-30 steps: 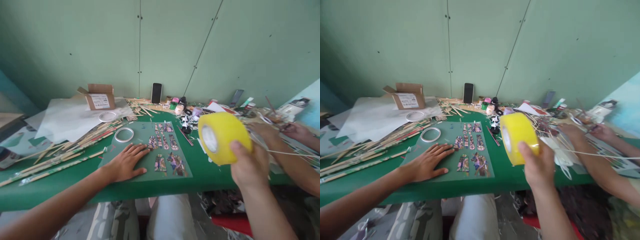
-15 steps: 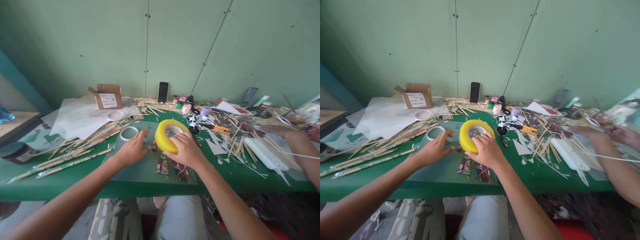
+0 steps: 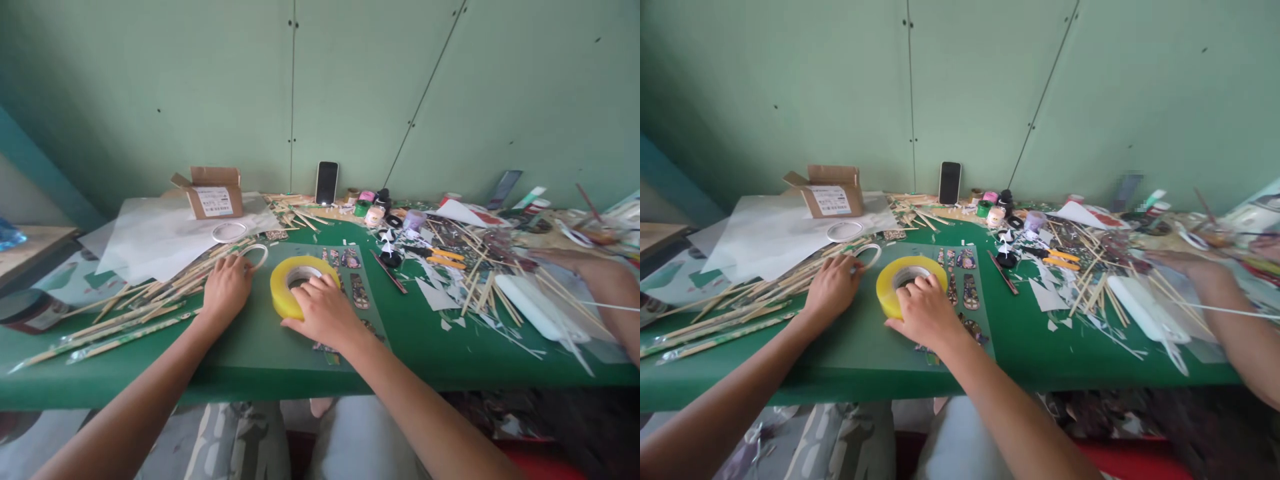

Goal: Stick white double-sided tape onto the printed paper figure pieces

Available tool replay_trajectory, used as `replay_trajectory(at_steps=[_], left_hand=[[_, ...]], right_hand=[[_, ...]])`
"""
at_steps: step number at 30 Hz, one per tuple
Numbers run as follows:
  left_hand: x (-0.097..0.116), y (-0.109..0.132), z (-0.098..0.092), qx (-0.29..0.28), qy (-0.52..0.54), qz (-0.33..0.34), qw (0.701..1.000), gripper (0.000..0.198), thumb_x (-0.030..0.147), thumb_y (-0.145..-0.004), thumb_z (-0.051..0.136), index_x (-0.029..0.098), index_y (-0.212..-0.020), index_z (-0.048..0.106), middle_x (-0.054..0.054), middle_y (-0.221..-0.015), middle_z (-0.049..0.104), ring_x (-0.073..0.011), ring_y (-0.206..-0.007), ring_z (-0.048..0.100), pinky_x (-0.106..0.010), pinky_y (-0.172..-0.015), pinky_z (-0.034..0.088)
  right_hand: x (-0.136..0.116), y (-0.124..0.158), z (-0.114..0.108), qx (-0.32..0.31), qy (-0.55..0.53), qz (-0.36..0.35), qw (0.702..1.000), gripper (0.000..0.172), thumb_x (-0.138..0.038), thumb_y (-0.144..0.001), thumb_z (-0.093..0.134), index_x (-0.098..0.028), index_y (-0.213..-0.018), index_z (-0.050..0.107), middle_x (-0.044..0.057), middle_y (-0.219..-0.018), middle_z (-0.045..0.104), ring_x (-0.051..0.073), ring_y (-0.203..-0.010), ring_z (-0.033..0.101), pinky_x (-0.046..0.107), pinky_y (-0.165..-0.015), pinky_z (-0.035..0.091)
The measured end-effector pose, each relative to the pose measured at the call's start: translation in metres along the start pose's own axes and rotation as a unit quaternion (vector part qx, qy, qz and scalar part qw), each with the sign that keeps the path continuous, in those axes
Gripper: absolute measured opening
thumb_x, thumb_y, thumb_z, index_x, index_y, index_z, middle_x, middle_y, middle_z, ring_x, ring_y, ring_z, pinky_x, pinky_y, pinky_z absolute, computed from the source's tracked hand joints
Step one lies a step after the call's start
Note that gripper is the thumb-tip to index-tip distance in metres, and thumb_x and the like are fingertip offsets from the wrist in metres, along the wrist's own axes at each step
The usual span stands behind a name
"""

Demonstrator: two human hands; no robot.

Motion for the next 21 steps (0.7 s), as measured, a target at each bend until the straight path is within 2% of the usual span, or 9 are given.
replay_trajectory(at_steps=[3,6,8,11,13,15,17,21], left_hand=[[0.002,-0.002,0.000,0.043,0.036,0.000,0.998,0.032,0.032,-0.095,0.038,0.017,-0.105,0.065,-0.013,-0.109,0.064,-0.0314,-0.106,0.054,-0.043,-0.094,0.045],[0.006,0.000,0.003,0.029,0.028,0.014,0.999,0.030,0.032,-0.094,0.041,0.018,-0.104,0.066,-0.013,-0.111,0.063,-0.0322,-0.108,0.052,-0.043,-0.092,0.046],[0.008,0.001,0.006,0.011,0.009,0.018,1.000,0.028,0.031,-0.093,0.044,0.019,-0.102,0.067,-0.013,-0.112,0.062,-0.0332,-0.110,0.051,-0.044,-0.091,0.047],[0.009,0.003,0.009,0.001,-0.010,0.028,1.000,0.027,0.031,-0.092,0.045,0.019,-0.100,0.069,-0.013,-0.112,0.062,-0.0332,-0.111,0.052,-0.044,-0.092,0.046],[0.010,0.004,0.010,0.005,-0.017,0.034,0.999,0.028,0.030,-0.092,0.044,0.019,-0.100,0.069,-0.014,-0.112,0.063,-0.0332,-0.111,0.052,-0.044,-0.092,0.046],[0.011,0.004,0.010,0.011,-0.021,0.031,0.999,0.029,0.029,-0.092,0.043,0.019,-0.099,0.069,-0.015,-0.111,0.063,-0.0335,-0.110,0.052,-0.045,-0.091,0.046],[0.012,0.005,0.010,0.017,-0.023,0.026,0.999,0.029,0.029,-0.092,0.042,0.019,-0.098,0.068,-0.015,-0.110,0.064,-0.0336,-0.110,0.053,-0.045,-0.091,0.045],[0.015,0.008,0.009,0.026,-0.030,0.004,0.999,0.029,0.031,-0.092,0.042,0.019,-0.099,0.067,-0.015,-0.110,0.064,-0.0344,-0.111,0.052,-0.044,-0.092,0.045]], right_hand=[[0.000,-0.006,0.006,0.018,-0.023,0.001,1.000,0.050,-0.056,-0.081,0.067,-0.010,-0.101,0.067,0.014,-0.096,0.070,0.030,-0.099,0.061,0.043,-0.091,0.044],[0.011,-0.006,0.002,0.084,-0.083,-0.007,0.993,0.048,-0.056,-0.089,0.057,-0.014,-0.110,0.066,0.012,-0.107,0.067,0.027,-0.105,0.058,0.041,-0.093,0.043],[0.030,0.002,-0.005,0.137,-0.104,0.018,0.985,0.038,-0.047,-0.095,0.049,-0.018,-0.115,0.064,0.010,-0.108,0.067,0.024,-0.105,0.057,0.040,-0.092,0.043],[0.079,0.026,-0.010,0.155,-0.027,0.184,0.970,0.029,-0.029,-0.096,0.044,-0.015,-0.102,0.068,0.013,-0.101,0.067,0.027,-0.097,0.058,0.041,-0.084,0.045],[0.112,0.048,-0.008,0.121,0.071,0.311,0.940,0.026,-0.024,-0.091,0.049,-0.013,-0.104,0.069,0.019,-0.103,0.064,0.032,-0.095,0.056,0.043,-0.078,0.043],[0.136,0.069,-0.003,0.081,0.126,0.404,0.902,0.027,-0.020,-0.087,0.052,-0.010,-0.105,0.068,0.023,-0.100,0.063,0.036,-0.095,0.057,0.044,-0.076,0.042],[0.149,0.082,0.003,0.069,0.117,0.438,0.888,0.029,-0.018,-0.088,0.047,-0.010,-0.107,0.068,0.022,-0.096,0.064,0.034,-0.092,0.058,0.041,-0.075,0.041],[0.153,0.090,0.010,0.112,0.061,0.481,0.867,0.032,-0.017,-0.087,0.046,-0.011,-0.109,0.068,0.020,-0.093,0.063,0.031,-0.088,0.059,0.040,-0.075,0.041]])
Point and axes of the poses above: each hand's wrist, its own y-axis away from the middle knuckle, its own z-axis out of the palm, x = y × z, the point moved 3 cm from there along -y, towards the middle knuckle
